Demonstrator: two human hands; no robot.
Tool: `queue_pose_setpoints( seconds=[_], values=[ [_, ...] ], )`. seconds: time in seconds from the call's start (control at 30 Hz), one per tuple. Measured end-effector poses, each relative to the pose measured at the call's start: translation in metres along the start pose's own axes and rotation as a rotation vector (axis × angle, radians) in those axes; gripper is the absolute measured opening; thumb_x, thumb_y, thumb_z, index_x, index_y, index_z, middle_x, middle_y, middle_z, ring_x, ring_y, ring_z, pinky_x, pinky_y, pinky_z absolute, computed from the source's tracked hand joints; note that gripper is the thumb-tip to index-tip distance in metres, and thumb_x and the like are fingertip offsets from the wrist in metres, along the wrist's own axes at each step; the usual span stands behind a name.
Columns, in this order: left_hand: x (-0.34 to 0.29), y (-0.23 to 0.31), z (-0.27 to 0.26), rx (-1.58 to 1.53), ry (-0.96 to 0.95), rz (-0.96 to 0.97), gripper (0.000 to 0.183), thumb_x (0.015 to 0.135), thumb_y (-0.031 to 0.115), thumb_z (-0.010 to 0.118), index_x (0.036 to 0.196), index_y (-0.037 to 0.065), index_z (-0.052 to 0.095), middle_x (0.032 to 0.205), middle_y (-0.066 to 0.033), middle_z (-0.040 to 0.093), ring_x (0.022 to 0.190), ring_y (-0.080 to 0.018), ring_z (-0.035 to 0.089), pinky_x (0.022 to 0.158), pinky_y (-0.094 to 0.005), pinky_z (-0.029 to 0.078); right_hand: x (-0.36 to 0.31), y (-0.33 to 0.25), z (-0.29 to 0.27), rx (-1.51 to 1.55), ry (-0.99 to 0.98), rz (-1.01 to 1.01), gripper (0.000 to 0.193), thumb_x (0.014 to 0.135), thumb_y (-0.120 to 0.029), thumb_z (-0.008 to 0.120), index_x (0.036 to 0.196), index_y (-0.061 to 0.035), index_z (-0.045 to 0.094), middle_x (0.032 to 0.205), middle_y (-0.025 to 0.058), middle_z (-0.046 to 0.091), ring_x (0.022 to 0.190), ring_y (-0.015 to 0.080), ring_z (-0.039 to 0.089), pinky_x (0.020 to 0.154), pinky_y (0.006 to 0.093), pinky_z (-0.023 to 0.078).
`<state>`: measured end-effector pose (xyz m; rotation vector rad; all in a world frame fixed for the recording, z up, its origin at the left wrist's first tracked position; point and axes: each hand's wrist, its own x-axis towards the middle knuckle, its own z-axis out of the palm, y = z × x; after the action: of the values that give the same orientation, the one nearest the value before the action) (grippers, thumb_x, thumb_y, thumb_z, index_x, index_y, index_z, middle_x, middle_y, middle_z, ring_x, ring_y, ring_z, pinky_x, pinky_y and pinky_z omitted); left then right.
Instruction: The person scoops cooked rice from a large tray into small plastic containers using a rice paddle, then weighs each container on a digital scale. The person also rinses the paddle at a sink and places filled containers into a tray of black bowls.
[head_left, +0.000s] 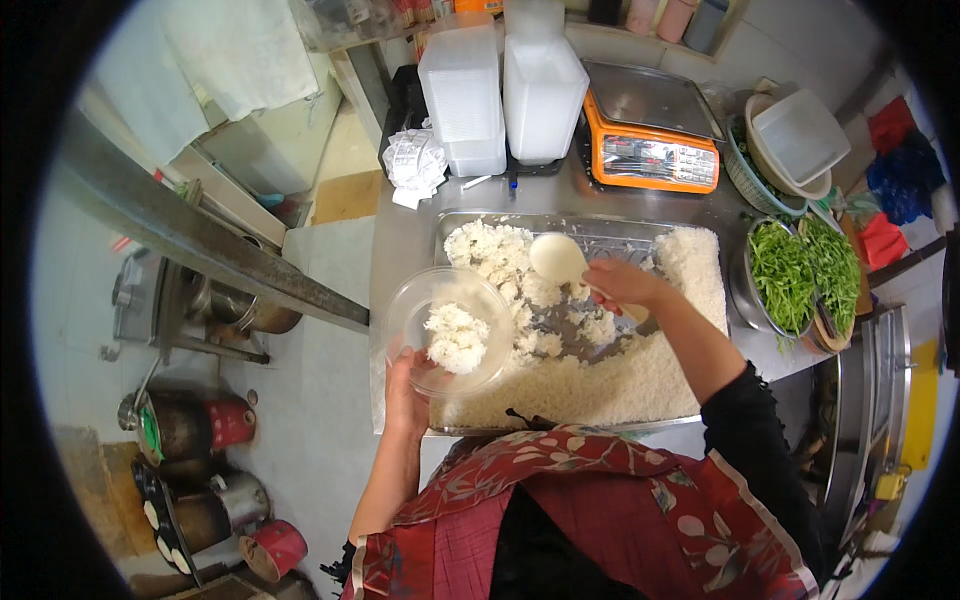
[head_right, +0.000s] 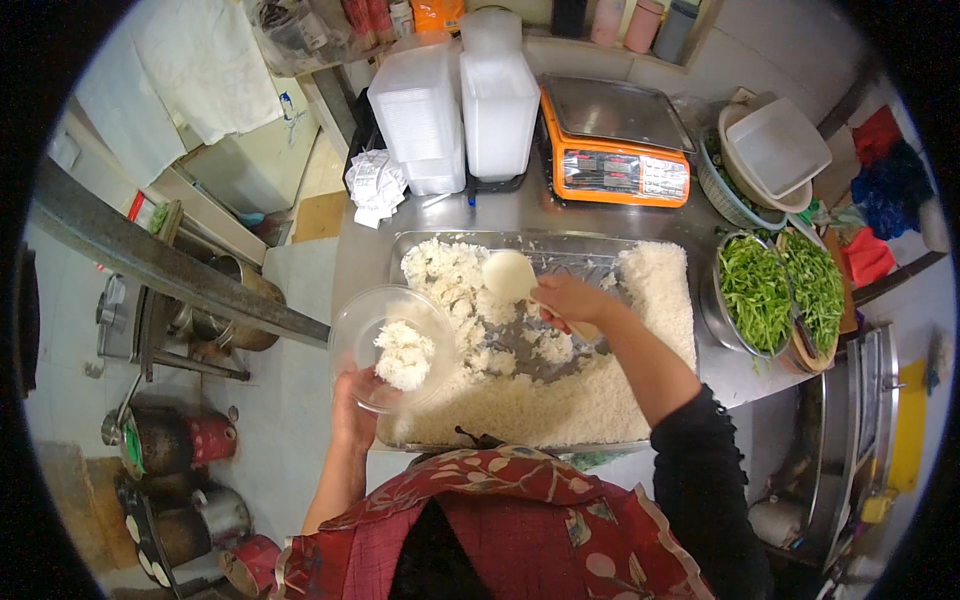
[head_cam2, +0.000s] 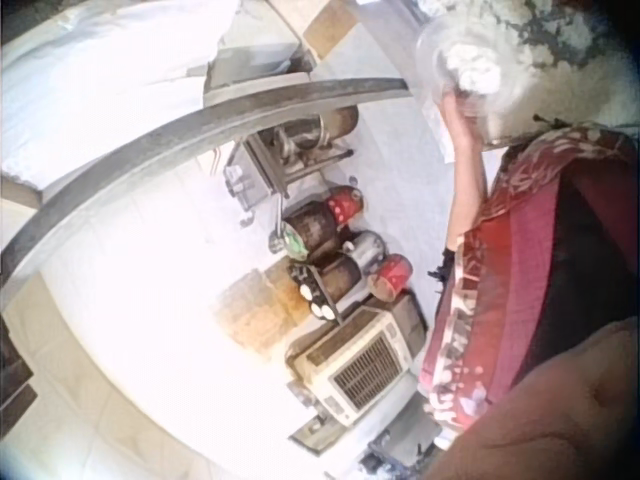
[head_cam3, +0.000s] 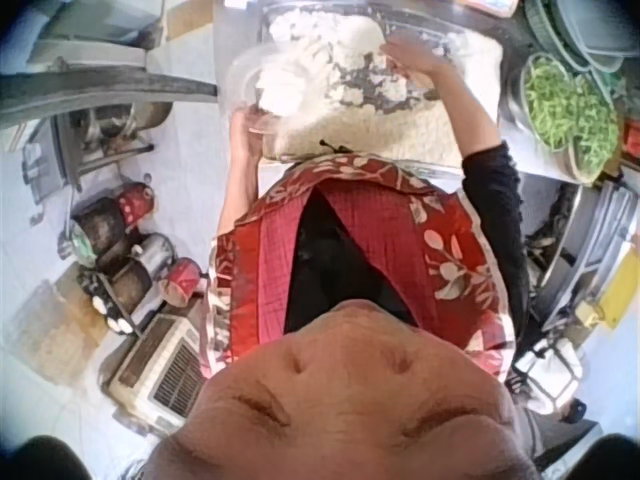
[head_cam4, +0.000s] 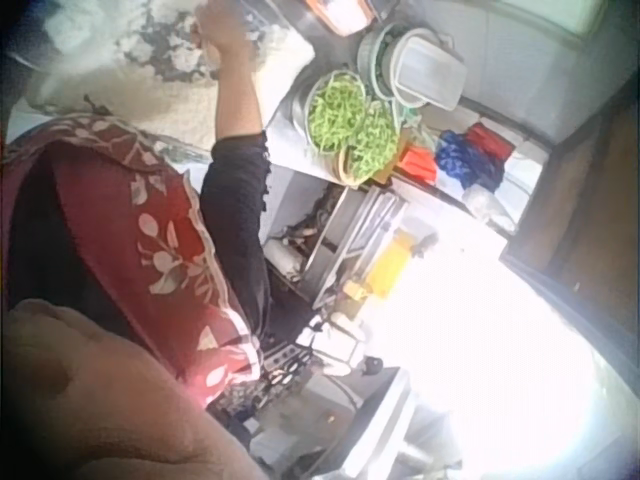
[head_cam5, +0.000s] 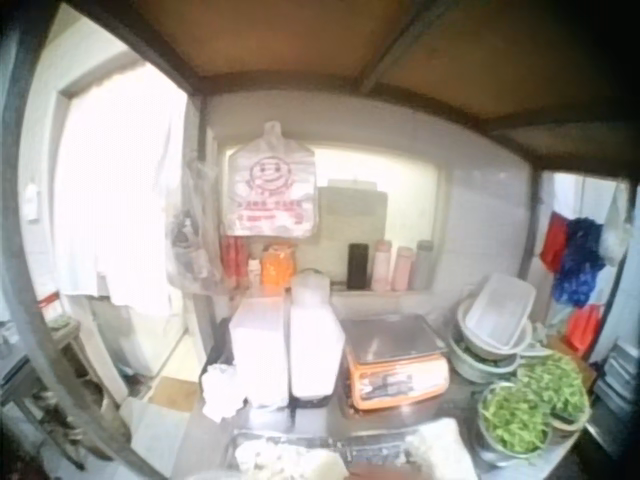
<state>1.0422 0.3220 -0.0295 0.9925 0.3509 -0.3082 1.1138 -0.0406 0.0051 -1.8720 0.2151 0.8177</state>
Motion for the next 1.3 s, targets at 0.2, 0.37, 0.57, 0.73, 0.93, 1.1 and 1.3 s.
queue_pose_setpoints(
  seconds=[0.2, 0.37, 0.57, 0.73, 0.93, 1.1, 1.3],
  values=[
    [-0.004, 0.001, -0.022, -0.113, 0.107, -0.019, 0.068, 0.082, 0.043, 0.056, 0.135, 0.014, 0.027, 0.114, -0.0140, 0.049, 0.098, -0.0250, 0.052, 0.078, -0.0423, 0.051, 0.020, 0.042, 0.011, -0.016, -0.043, 0.122, 0.022, 0.087, -0.025, 0.045, 0.090, -0.0039, 0.049, 0.060, 0.0038, 0.045, 0.041, 0.0118, 0.039, 0.037, 0.0277, 0.033],
    [-0.015, 0.002, -0.027, -0.070, 0.182, 0.035, 0.071, 0.082, 0.044, 0.057, 0.137, 0.015, 0.024, 0.108, -0.0131, 0.048, 0.096, -0.0249, 0.050, 0.077, -0.0434, 0.051, -0.030, 0.007, -0.046, -0.263, 0.115, 0.122, 0.023, 0.086, -0.025, 0.046, 0.080, -0.0042, 0.051, 0.056, 0.0037, 0.044, 0.041, 0.0111, 0.037, 0.036, 0.0265, 0.030],
    [-0.019, 0.005, -0.016, -0.045, 0.231, 0.042, 0.073, 0.081, 0.041, 0.061, 0.137, 0.015, 0.022, 0.104, -0.0097, 0.045, 0.092, -0.0226, 0.049, 0.075, -0.0432, 0.052, 0.013, 0.040, -0.041, -0.135, -0.036, 0.226, 0.024, 0.087, -0.024, 0.045, 0.078, -0.0023, 0.050, 0.057, 0.0056, 0.047, 0.039, 0.0127, 0.040, 0.034, 0.0289, 0.033],
    [-0.022, 0.008, -0.011, 0.029, 0.242, 0.087, 0.074, 0.081, 0.038, 0.062, 0.137, 0.015, 0.021, 0.111, -0.0087, 0.042, 0.092, -0.0211, 0.048, 0.073, -0.0407, 0.052, 0.084, 0.029, 0.009, -0.094, -0.056, -0.088, 0.025, 0.087, -0.025, 0.045, 0.074, -0.0036, 0.047, 0.058, 0.0042, 0.047, 0.039, 0.0114, 0.040, 0.034, 0.0279, 0.032],
    [-0.023, 0.015, 0.008, 0.199, 0.258, 0.100, 0.078, 0.081, 0.039, 0.061, 0.139, 0.014, 0.015, 0.118, -0.0096, 0.041, 0.095, -0.0211, 0.047, 0.074, -0.0380, 0.047, 0.078, 0.023, 0.034, 0.227, -0.136, -0.159, 0.027, 0.091, -0.027, 0.046, 0.078, -0.0042, 0.046, 0.054, 0.0031, 0.045, 0.037, 0.0098, 0.037, 0.033, 0.0259, 0.030],
    [-0.011, 0.020, 0.029, 0.424, 0.272, 0.108, 0.084, 0.081, 0.039, 0.062, 0.142, 0.012, 0.010, 0.128, -0.0144, 0.038, 0.103, -0.0233, 0.048, 0.075, -0.0357, 0.045, 0.005, -0.032, 0.029, -0.205, -0.008, -0.392, 0.025, 0.091, -0.024, 0.044, 0.091, 0.0012, 0.049, 0.061, 0.0092, 0.051, 0.048, 0.0177, 0.051, 0.044, 0.0314, 0.042],
    [0.000, 0.008, 0.064, 0.333, 0.115, 0.006, 0.080, 0.083, 0.042, 0.060, 0.141, 0.014, 0.012, 0.127, -0.0124, 0.041, 0.104, -0.0224, 0.047, 0.077, -0.0354, 0.044, -0.034, -0.044, 0.040, -0.952, 0.283, -0.904, 0.029, 0.090, -0.021, 0.043, 0.098, 0.0061, 0.049, 0.072, 0.0135, 0.058, 0.067, 0.0233, 0.061, 0.066, 0.0362, 0.051]
  ],
)
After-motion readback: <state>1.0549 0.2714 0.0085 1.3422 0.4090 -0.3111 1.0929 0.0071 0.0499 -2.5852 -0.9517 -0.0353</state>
